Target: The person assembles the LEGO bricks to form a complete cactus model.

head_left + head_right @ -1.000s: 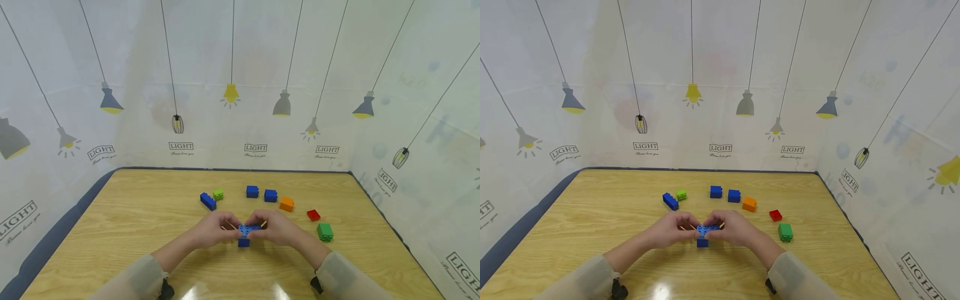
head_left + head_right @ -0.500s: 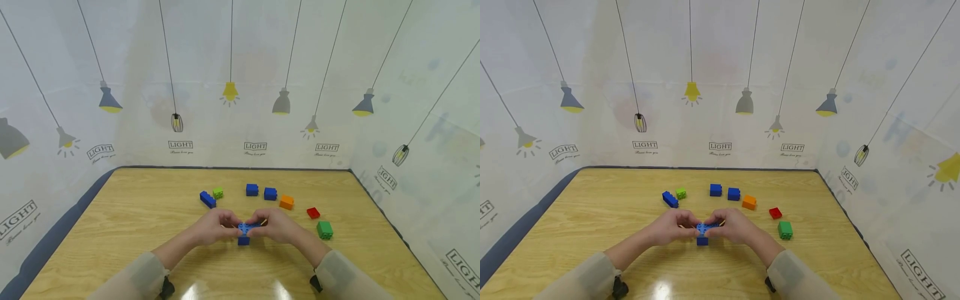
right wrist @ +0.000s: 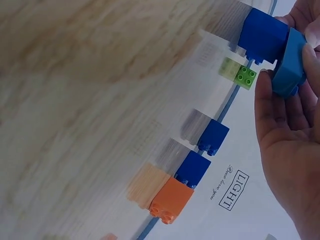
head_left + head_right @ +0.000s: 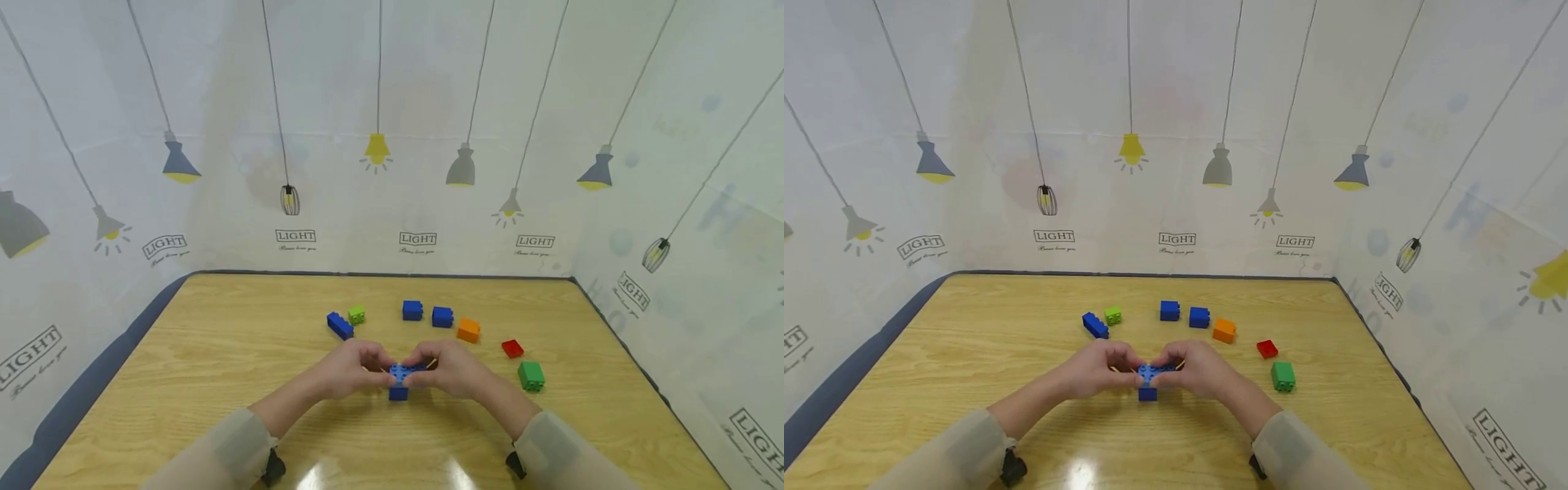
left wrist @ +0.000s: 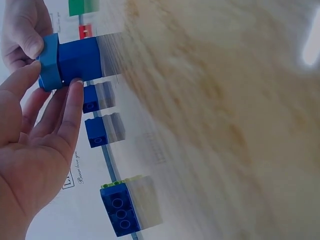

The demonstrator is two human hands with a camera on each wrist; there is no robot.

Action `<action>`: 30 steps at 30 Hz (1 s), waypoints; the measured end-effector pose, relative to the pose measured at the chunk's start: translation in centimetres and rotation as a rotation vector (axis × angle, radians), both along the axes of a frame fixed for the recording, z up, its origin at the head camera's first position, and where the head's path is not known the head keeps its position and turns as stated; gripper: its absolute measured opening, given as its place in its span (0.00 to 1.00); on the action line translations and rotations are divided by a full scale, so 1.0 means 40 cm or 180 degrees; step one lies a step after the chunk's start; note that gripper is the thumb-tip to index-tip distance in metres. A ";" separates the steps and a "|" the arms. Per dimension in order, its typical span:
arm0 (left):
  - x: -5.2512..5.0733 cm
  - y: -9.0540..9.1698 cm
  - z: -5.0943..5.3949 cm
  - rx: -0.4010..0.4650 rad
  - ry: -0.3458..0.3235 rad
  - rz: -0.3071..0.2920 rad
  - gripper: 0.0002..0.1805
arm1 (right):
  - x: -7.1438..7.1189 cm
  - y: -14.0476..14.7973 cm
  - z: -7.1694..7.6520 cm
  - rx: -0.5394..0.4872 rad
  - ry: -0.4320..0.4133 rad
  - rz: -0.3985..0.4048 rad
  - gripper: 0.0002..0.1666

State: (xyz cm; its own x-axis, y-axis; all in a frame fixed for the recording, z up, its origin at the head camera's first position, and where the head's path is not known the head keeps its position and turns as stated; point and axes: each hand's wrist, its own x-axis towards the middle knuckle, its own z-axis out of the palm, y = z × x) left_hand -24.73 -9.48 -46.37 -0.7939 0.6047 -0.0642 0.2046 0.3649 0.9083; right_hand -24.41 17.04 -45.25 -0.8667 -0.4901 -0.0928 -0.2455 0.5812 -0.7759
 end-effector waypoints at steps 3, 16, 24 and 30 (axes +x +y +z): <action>0.001 0.000 -0.002 0.0038 -0.0040 -0.0074 0.10 | 0.005 0.000 0.003 -0.0003 -0.0008 0.0034 0.10; -0.002 0.012 -0.027 -0.0204 0.0254 -0.0189 0.18 | 0.008 -0.001 0.006 -0.0034 0.0095 0.0131 0.11; 0.002 0.017 -0.020 -0.0261 0.0223 -0.0165 0.18 | 0.010 0.006 0.007 -0.0053 0.0097 0.0160 0.11; 0.004 0.013 -0.019 -0.0272 0.0235 -0.0091 0.19 | 0.008 0.011 0.010 -0.0050 0.0142 0.0092 0.11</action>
State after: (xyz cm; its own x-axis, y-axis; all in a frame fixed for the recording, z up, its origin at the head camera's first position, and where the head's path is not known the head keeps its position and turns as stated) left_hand -24.58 -8.95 -47.11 -0.7808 0.6221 -0.0584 0.2813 0.4335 0.8561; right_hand -24.09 17.48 -44.85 -0.8553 -0.5160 -0.0465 -0.2965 0.5611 -0.7729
